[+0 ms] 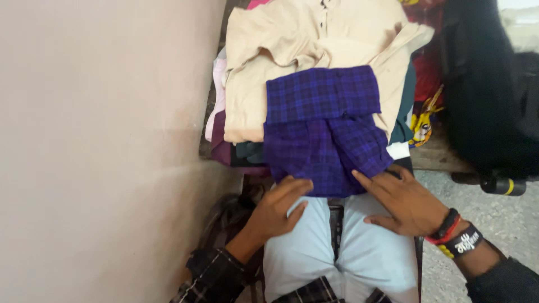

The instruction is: The person folds a white shirt, a blue plaid shirt, and a pink striped shirt, then places them on top of a stack of clothes.

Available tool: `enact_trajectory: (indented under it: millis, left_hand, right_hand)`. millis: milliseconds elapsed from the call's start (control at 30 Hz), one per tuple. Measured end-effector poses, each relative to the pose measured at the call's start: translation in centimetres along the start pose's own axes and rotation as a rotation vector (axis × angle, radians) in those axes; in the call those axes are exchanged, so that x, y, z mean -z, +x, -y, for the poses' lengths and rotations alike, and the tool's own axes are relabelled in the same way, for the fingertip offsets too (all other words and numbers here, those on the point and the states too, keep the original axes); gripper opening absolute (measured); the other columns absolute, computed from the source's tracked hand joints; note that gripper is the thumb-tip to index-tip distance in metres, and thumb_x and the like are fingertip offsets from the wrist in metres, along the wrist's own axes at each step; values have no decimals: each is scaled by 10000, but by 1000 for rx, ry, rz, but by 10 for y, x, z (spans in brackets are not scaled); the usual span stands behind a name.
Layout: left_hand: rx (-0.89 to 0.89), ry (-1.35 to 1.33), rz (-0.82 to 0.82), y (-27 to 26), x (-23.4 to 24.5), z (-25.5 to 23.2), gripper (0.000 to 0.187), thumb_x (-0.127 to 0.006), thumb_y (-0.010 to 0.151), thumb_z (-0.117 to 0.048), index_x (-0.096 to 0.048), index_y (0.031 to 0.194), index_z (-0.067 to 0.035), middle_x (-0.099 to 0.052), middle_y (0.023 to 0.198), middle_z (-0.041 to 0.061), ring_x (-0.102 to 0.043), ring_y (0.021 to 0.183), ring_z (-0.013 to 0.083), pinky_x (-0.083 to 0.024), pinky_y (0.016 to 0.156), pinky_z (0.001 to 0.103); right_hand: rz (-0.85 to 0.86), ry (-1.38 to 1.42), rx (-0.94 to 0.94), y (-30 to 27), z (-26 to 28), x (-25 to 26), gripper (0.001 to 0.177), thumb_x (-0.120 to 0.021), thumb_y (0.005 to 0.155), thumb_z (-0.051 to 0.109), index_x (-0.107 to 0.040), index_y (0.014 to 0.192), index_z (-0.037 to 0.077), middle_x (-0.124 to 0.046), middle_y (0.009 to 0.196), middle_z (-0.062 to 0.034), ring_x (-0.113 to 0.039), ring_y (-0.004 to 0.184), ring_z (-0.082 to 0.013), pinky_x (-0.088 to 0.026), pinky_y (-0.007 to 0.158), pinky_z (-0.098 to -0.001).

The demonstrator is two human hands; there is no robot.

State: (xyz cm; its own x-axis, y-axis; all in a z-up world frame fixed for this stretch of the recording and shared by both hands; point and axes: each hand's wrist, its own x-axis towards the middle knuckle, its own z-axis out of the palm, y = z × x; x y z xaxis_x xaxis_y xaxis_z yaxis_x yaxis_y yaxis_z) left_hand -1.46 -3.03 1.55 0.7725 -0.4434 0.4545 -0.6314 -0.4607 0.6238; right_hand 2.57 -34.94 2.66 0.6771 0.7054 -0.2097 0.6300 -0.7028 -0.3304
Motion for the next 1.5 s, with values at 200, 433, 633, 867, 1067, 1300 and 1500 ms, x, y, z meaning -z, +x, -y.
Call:
enact_trajectory:
  millis: [200,433,633,867,1067,1300,1500]
  left_hand:
    - [-44,-76,130,0,-2,-4,296,-737,928,-94,-687,1207,-9,-722,1209,139,-700,1122,297,-548,1020,418]
    - [295,43,-297,-18,-15,41,140,-735,922,-95,-706,1054,-58,-714,1006,103,-702,936,230,-558,835,357]
    - [987,-656,-464,-27,-27,88,488,-732,894,-241,-505,1301,-94,-658,1160,98,-617,1015,191,-491,802,350]
    - [865,-1008,-303,-16,-30,72,506,-724,952,-277,-566,1322,30,-689,1240,102,-653,1109,158,-508,983,298]
    - [865,-1079,-336,-17,-10,55,325,-696,950,-199,-693,1179,33,-759,1083,88,-710,948,144,-546,914,305]
    - [914,-942,-84,-49,-6,34,388,-738,920,-219,-688,1190,54,-770,1080,109,-728,953,153,-566,913,307]
    - [986,-241,277,-49,2,24,482,-783,881,-305,-656,1243,-14,-741,1054,145,-719,940,249,-562,846,373]
  right_hand:
    - [-1,163,67,-6,7,-6,1031,-704,833,540,-214,1629,104,-620,1358,-244,-579,1222,-432,-418,1019,-537]
    - [119,276,-629,9,-10,-11,448,-612,933,559,-661,1226,224,-786,1096,-52,-782,960,-215,-611,858,-399]
    - [-583,627,-469,12,-35,-56,478,-698,926,385,-549,1188,14,-636,1144,-191,-715,1024,-260,-575,826,-409]
    - [-583,1214,-712,26,-39,-65,478,-692,913,297,-510,1319,124,-646,1006,-51,-607,837,-121,-452,692,-329]
    - [-427,1345,-631,13,-26,-53,229,-676,927,241,-690,1087,76,-699,893,-6,-616,814,-140,-460,794,-318]
    - [-268,1267,-614,-44,-28,-54,218,-689,882,248,-710,1023,84,-728,905,-59,-660,807,-185,-503,848,-376]
    - [-223,800,-688,-39,-26,-53,381,-748,861,369,-711,1130,102,-759,1007,-83,-694,898,-233,-530,831,-408]
